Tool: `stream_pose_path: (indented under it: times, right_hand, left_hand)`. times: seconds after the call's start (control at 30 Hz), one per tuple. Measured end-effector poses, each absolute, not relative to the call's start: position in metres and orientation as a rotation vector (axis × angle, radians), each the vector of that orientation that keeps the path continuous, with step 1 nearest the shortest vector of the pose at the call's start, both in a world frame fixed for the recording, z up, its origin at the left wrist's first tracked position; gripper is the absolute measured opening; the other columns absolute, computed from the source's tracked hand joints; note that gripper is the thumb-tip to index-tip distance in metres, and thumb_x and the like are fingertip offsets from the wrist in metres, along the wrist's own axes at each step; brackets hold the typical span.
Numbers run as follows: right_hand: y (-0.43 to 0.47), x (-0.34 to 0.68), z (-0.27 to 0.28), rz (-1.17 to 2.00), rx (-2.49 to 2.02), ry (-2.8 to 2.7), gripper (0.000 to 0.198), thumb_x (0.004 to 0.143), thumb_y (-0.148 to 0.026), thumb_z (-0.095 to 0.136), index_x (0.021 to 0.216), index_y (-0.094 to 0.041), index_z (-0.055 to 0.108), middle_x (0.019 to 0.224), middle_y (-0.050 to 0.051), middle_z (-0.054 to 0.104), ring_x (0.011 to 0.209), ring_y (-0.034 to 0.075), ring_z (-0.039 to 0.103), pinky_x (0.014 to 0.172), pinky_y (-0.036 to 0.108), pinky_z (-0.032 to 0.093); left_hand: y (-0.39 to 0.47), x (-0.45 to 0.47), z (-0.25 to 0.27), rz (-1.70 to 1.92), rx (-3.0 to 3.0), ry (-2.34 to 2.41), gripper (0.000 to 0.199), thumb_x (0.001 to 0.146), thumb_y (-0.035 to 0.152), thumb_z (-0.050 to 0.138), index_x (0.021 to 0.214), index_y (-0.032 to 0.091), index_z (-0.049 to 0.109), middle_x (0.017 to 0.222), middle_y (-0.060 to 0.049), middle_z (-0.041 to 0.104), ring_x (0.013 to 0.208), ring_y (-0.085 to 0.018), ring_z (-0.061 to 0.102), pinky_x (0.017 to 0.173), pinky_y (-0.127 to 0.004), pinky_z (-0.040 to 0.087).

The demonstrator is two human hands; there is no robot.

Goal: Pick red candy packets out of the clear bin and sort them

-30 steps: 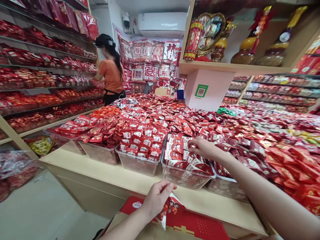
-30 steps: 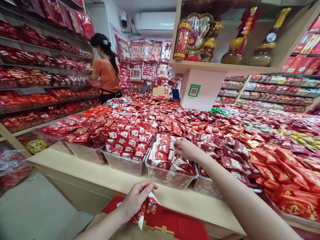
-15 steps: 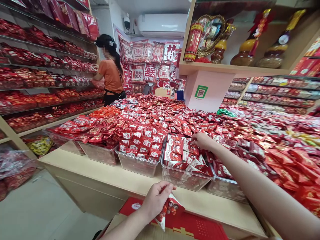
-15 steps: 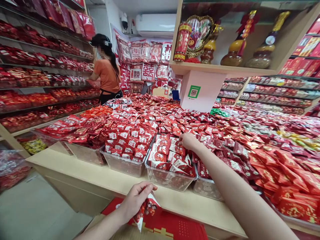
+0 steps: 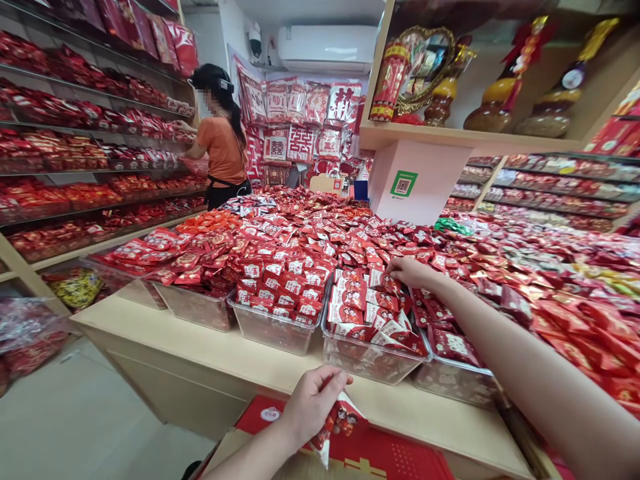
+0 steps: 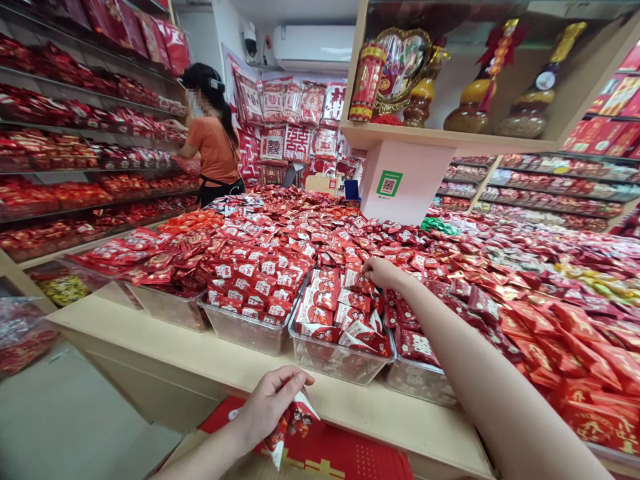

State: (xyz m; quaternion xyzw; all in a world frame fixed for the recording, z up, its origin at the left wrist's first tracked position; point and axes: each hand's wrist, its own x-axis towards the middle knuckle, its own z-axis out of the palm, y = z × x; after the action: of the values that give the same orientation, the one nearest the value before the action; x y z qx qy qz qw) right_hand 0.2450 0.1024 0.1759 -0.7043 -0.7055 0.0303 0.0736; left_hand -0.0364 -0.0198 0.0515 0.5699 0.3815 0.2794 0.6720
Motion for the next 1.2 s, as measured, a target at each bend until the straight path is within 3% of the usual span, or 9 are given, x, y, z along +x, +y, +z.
stream_pose_path:
  times: [0.37, 0.67, 0.87, 1.2]
  right_hand:
    - [0.108, 0.235, 0.165, 0.209, -2.124, -2.192, 0.018, 0.068, -0.014, 0.052, 0.081, -0.018, 0.064, 0.077, 0.001, 0.067, 0.071, 0.014, 0.059, 0.061, 0.021, 0.042]
    - [0.090, 0.251, 0.179, -0.011, -2.174, -2.221, 0.020, 0.071, -0.019, 0.051, 0.086, -0.019, 0.064, 0.085, 0.002, 0.068, 0.075, 0.014, 0.060, 0.062, 0.020, 0.041]
    - [0.064, 0.257, 0.175, -0.222, -2.281, -2.285, 0.017, 0.070, -0.023, 0.051, 0.070, -0.018, 0.067, 0.071, 0.007, 0.068, 0.067, 0.020, 0.060, 0.057, 0.026, 0.039]
    - [0.053, 0.243, 0.156, -0.384, -2.275, -2.317, 0.017, 0.071, -0.018, 0.051, 0.071, -0.012, 0.067, 0.079, 0.016, 0.067, 0.078, 0.026, 0.062, 0.067, 0.031, 0.043]
  left_hand:
    - [-0.019, -0.036, 0.050, 0.629, 1.306, 0.854, 0.043, 0.075, 0.054, 0.044, 0.089, 0.015, 0.055, 0.054, 0.001, 0.052, 0.045, -0.011, 0.053, 0.041, -0.019, 0.038]
    - [-0.019, -0.035, 0.053, 0.642, 1.338, 0.838, 0.043, 0.076, 0.053, 0.043, 0.087, 0.013, 0.056, 0.053, 0.001, 0.051, 0.043, -0.010, 0.051, 0.041, -0.019, 0.040]
    - [-0.021, -0.035, 0.055, 0.632, 1.313, 0.824, 0.043, 0.075, 0.052, 0.045, 0.089, 0.013, 0.054, 0.053, 0.001, 0.052, 0.044, -0.011, 0.052, 0.041, -0.020, 0.041]
    - [-0.018, -0.035, 0.051, 0.639, 1.344, 0.842, 0.042, 0.076, 0.052, 0.044, 0.088, 0.013, 0.054, 0.053, 0.001, 0.052, 0.043, -0.011, 0.053, 0.039, -0.019, 0.040]
